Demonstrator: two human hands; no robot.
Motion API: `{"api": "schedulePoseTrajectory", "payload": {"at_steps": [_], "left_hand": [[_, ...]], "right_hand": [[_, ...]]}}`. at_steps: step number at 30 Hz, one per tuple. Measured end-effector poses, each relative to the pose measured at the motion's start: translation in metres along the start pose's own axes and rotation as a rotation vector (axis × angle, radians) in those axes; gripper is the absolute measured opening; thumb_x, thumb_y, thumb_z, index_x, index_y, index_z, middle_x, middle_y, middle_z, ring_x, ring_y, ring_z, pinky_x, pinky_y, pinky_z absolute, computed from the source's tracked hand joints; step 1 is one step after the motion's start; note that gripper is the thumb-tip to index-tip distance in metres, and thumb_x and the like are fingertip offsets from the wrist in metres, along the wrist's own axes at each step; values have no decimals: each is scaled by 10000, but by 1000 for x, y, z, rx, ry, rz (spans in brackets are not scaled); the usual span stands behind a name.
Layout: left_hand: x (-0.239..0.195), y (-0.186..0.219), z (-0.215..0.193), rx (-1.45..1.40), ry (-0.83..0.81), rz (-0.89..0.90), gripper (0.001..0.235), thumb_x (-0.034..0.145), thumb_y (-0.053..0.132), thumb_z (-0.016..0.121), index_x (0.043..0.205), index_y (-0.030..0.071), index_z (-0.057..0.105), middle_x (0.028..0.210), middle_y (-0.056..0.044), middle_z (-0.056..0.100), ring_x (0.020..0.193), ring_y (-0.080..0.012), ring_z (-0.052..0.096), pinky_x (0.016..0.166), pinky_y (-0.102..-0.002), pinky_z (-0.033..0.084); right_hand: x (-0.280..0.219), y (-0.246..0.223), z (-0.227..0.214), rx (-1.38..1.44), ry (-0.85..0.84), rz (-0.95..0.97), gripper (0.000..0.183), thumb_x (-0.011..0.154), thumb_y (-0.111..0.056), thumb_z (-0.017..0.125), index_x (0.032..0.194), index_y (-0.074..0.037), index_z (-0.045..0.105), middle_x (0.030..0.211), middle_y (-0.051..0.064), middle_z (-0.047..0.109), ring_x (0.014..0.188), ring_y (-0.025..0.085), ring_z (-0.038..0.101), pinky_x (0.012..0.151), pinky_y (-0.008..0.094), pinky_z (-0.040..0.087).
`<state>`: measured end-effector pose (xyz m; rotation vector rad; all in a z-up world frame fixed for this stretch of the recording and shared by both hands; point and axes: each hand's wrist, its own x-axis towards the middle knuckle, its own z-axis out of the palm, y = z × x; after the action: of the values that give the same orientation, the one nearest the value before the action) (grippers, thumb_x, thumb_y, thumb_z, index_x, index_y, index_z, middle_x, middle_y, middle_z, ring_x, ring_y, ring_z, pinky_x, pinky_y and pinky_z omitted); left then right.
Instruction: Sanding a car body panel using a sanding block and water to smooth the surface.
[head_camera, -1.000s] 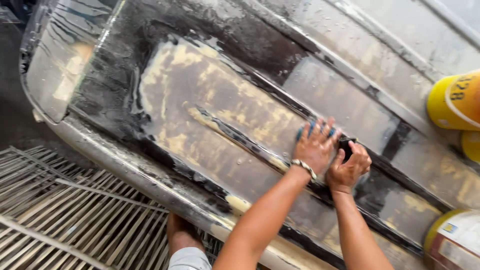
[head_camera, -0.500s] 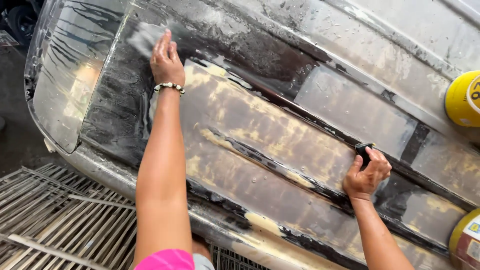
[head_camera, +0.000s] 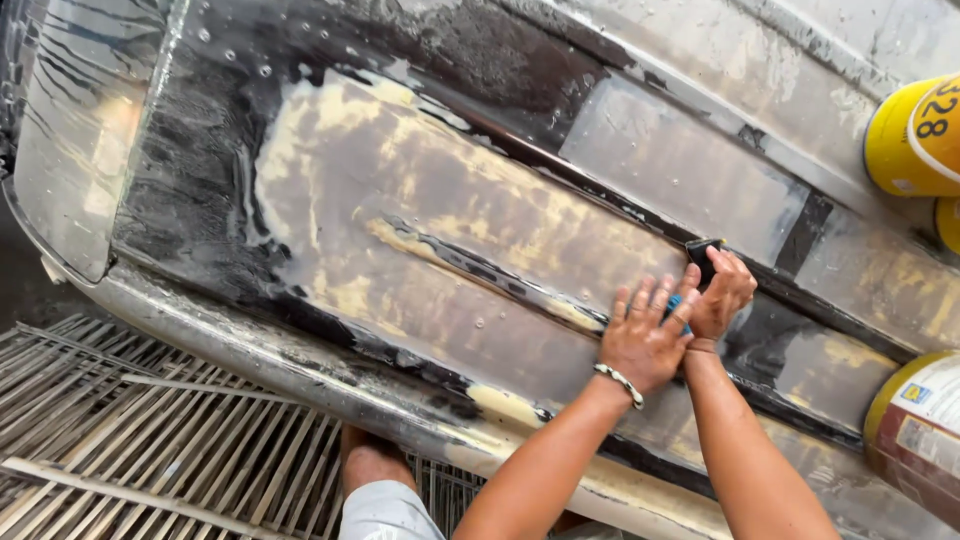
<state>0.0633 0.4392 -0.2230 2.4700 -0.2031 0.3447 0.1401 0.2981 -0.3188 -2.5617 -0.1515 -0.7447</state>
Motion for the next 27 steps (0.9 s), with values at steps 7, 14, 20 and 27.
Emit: {"api": "schedulePoseTrajectory", "payload": {"at_steps": [7,14,20,27], "left_hand": [[8,-70,-19,96,-118,-25,651,939,408,637,1524,164,487,1643,-79,432,1572,-343,313,1287,-594,198],[20,-107,-95,101,49,-34,695,916,481,608,1562,276,454,1679,-117,327,1547,-305,236,1298,-503,148],[32,-176,-135,35,-34,-11,660,925,499,606,1531,283,458,1646,-136,361,1556,-303,304,1275,-550,227],[60,-314,-199,399,288,-45,518,1051,201,501,1557,264,408,1635,-135,410,1527,-354,394,1281,-564,337]], "right_hand": [[6,-52,-20,14,-3,-22,294,1050,-164,656,1318,-63,588,1314,172,603,1288,367,528,1138,506,364],[8,-148,49,108,-72,36,301,1025,-175,661,1321,-133,627,1315,147,615,1267,345,532,1101,492,347],[38,-203,43,165,-151,-115,302,1044,-173,665,1333,-103,613,1356,170,589,1299,359,516,1138,503,316],[48,-220,36,162,-152,-77,299,1045,-172,653,1326,-83,605,1374,176,583,1330,361,507,1175,519,278]]}}
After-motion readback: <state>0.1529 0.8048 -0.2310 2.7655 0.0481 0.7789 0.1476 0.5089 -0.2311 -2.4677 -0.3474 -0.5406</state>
